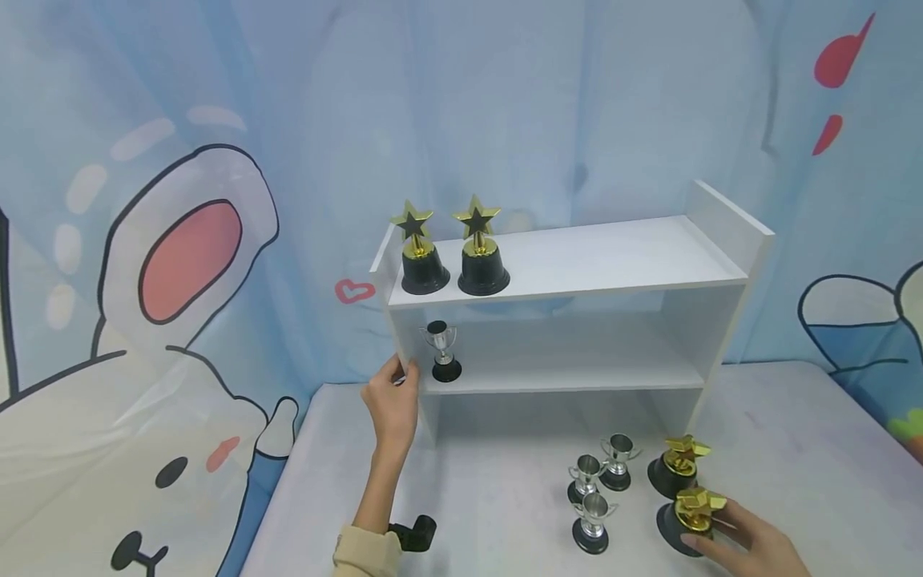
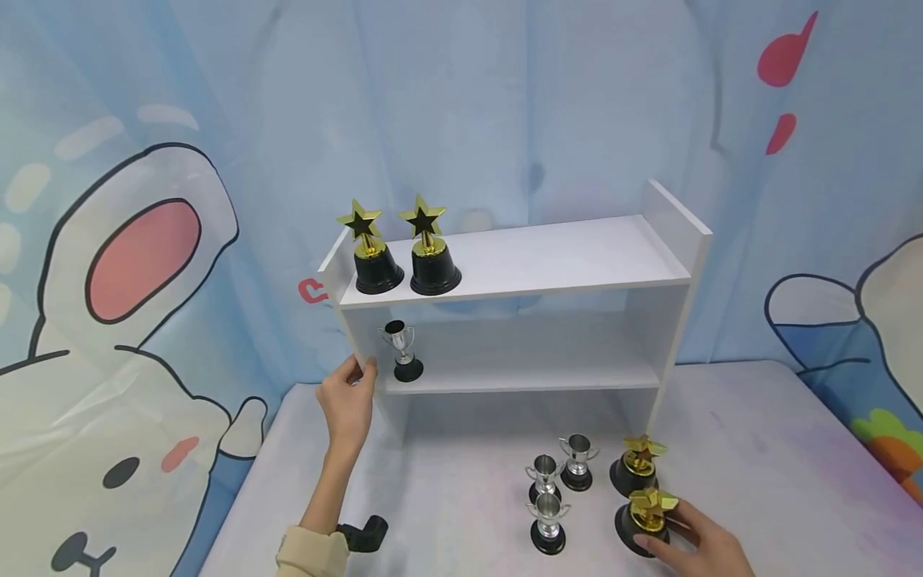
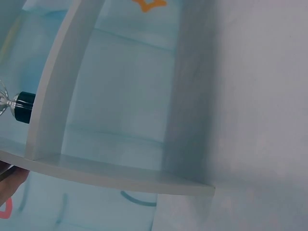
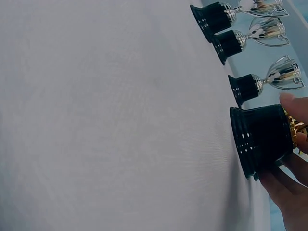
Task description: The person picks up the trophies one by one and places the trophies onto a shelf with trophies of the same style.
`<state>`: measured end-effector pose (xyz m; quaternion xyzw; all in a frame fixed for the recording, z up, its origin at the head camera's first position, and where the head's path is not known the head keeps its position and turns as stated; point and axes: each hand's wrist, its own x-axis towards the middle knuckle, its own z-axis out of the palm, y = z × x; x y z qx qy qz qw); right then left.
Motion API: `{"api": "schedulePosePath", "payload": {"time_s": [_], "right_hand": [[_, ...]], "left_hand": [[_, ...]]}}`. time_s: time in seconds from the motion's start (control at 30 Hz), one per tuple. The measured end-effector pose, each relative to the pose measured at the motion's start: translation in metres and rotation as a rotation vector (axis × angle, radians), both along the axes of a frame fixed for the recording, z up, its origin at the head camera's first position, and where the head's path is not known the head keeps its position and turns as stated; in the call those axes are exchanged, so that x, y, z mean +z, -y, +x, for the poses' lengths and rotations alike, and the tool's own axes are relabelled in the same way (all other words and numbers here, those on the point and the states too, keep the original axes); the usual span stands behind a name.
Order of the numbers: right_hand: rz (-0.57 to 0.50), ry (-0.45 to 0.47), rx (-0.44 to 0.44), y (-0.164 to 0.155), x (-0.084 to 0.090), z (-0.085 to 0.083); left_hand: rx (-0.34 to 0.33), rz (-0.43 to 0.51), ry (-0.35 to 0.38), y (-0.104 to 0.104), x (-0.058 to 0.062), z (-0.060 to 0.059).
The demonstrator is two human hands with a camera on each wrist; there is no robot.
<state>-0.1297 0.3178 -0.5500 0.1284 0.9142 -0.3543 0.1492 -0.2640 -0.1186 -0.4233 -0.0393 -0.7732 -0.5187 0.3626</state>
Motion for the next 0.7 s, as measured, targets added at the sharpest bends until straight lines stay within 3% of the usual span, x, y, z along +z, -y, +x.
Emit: {"api": "schedulePosePath", "payload": {"time_s": [0.47, 0.7], "right_hand": [[0.036, -0.024, -0.009, -0.006, -0.017, 0.000], [0.030, -0.009, -0.015, -0.005, -0.013, 0.001]], "left_hand": [[-0.002, -0.004, -0.013, 0.000, 0.000, -0.001], [0.003, 0.002, -0.011, 0.000, -0.001, -0.002]]}}
